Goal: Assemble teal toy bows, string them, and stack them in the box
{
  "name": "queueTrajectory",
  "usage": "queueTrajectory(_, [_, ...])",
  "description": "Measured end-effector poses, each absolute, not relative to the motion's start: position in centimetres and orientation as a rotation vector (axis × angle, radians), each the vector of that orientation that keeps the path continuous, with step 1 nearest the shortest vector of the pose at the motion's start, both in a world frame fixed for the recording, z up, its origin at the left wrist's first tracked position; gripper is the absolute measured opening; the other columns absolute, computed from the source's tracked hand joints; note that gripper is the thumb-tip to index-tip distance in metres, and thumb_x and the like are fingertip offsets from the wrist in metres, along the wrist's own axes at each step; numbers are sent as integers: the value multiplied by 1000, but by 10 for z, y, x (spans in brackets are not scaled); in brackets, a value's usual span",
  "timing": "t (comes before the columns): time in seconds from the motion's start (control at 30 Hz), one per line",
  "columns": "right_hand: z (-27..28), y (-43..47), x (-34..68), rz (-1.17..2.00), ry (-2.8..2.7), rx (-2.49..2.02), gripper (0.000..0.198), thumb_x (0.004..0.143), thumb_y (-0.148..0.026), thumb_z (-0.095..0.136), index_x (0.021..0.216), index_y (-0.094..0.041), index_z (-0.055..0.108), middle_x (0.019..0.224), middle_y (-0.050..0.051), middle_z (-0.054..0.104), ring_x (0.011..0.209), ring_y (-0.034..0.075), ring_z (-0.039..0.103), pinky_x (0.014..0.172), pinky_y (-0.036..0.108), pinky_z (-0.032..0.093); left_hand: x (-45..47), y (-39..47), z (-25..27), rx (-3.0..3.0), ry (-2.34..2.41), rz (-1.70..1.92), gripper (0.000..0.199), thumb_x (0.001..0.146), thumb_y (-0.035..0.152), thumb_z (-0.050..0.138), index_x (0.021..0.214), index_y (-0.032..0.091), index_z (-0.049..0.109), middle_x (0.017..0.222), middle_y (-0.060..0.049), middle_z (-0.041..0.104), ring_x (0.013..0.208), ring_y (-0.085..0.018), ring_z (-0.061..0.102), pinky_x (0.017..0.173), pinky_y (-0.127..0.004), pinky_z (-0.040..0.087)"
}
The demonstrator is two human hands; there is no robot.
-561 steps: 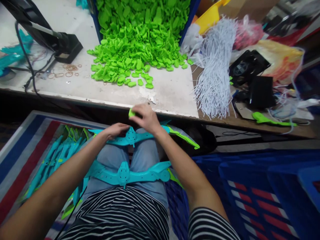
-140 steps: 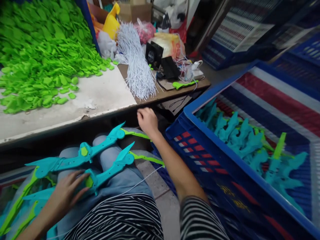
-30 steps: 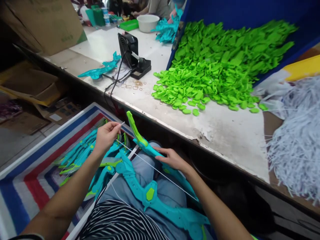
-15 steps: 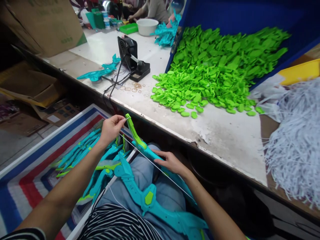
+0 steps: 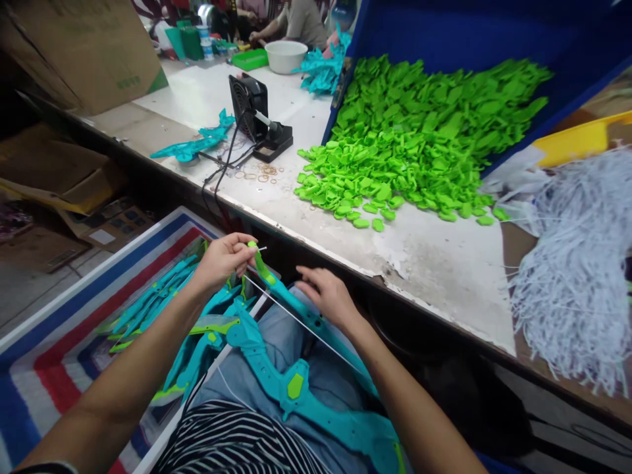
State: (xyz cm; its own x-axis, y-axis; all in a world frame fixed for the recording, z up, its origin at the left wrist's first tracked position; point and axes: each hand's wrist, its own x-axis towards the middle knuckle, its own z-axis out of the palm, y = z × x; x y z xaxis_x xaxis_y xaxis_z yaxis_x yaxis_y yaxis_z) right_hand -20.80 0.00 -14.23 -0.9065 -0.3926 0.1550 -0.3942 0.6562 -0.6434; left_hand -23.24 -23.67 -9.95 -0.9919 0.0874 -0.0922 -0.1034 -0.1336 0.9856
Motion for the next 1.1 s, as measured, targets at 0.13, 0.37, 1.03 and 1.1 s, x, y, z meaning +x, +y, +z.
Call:
queueTrajectory(0.13, [-124, -42, -232, 1347, -2583, 712, 29, 88, -34, 52, 110, -22, 67, 87, 6, 67, 78, 17, 62, 72, 31, 51, -216, -234, -107, -81, 2058, 2279, 34, 65, 40, 71, 82, 15, 57, 46, 6, 57, 30, -4, 37, 33, -17, 27])
queueTrajectory(0.37, [-131, -68, -234, 1800, -2523, 678, 22, 82, -35, 59, 93, -19, 70, 86, 4, 70, 77, 16, 63, 71, 27, 50, -206, -234, -109, -33, 2088, 2237, 35, 67, 42, 71, 84, 15, 57, 49, 5, 58, 33, -6, 43, 37, -19, 33])
queueTrajectory(1.03, [-99, -53, -181, 1369, -2158, 523, 12, 85, -22, 54, 74, -20, 58, 78, 3, 58, 79, 16, 55, 73, 33, 47, -166, -194, -98, 86, 1978, 2134, 34, 78, 48, 59, 68, 18, 70, 72, -4, 69, 82, -19, 62, 83, -32, 45])
queueTrajectory(1.1, [-103, -55, -160, 1314, -2157, 687, 9, 84, -18, 56, 77, -21, 60, 83, 4, 58, 85, 17, 55, 76, 34, 48, -167, -190, -96, -132, 1789, 2286, 32, 66, 48, 71, 68, 16, 70, 71, -3, 69, 79, -18, 62, 80, -29, 46])
